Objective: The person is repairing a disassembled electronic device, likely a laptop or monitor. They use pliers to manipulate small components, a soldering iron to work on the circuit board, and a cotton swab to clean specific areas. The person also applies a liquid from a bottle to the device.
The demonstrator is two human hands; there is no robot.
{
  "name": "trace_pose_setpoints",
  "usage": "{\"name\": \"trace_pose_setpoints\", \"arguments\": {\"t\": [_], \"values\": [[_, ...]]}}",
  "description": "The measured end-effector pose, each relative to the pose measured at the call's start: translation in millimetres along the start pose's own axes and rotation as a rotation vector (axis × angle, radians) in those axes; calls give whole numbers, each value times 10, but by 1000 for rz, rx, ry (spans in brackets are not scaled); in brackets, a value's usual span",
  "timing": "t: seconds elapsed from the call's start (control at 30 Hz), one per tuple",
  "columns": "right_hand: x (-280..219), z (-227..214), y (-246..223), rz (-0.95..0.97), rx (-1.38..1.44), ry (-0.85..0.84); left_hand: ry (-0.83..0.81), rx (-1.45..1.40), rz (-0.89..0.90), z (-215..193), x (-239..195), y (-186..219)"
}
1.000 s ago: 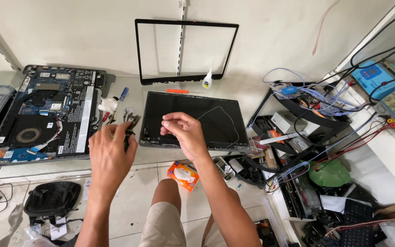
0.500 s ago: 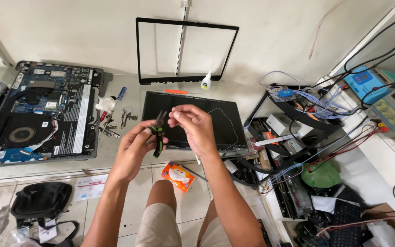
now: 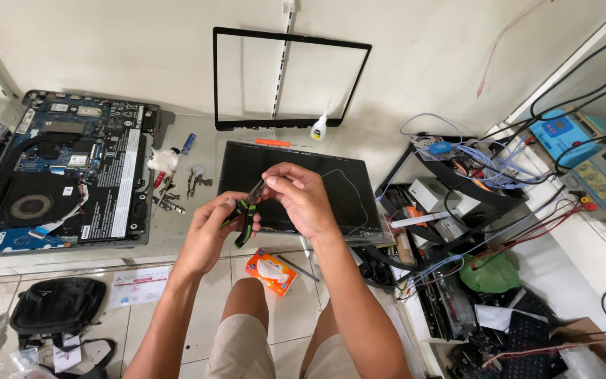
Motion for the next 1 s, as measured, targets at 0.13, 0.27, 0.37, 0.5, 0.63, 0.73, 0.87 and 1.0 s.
{"name": "trace_pose_setpoints", "arguments": {"t": [0.13, 0.27, 0.37, 0.5, 0.63, 0.73, 0.87, 1.0], "values": [[6, 16, 4, 15, -14, -7, 6, 22, 16, -15, 3, 9], [12, 91, -32, -3, -58, -26, -4, 81, 28, -18, -9, 110], [34, 108, -2, -1, -57, -39, -10, 81, 28, -38, -27, 130], [62, 121, 73, 3, -57, -43, -1, 39, 22, -100, -38, 100], [41, 189, 77, 18, -68, -42, 8, 13, 26, -155, -64, 115], [45, 212, 88, 52, -83, -54, -32, 38, 52, -188, -68, 128], [72, 254, 80, 58, -116, -61, -39, 105, 71, -212, -74, 160], [115, 285, 82, 64, -160, -63, -10, 220, 76, -209, -113, 253]]}}
Point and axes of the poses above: each hand's wrist, its own x-axis towards the middle knuckle, its own z-axis out of the palm, y = z × x, the point moved 4 cm from there along x, towards the middle knuckle, and after that the axes turned 5 degrees about x, right-handed, at the moved point
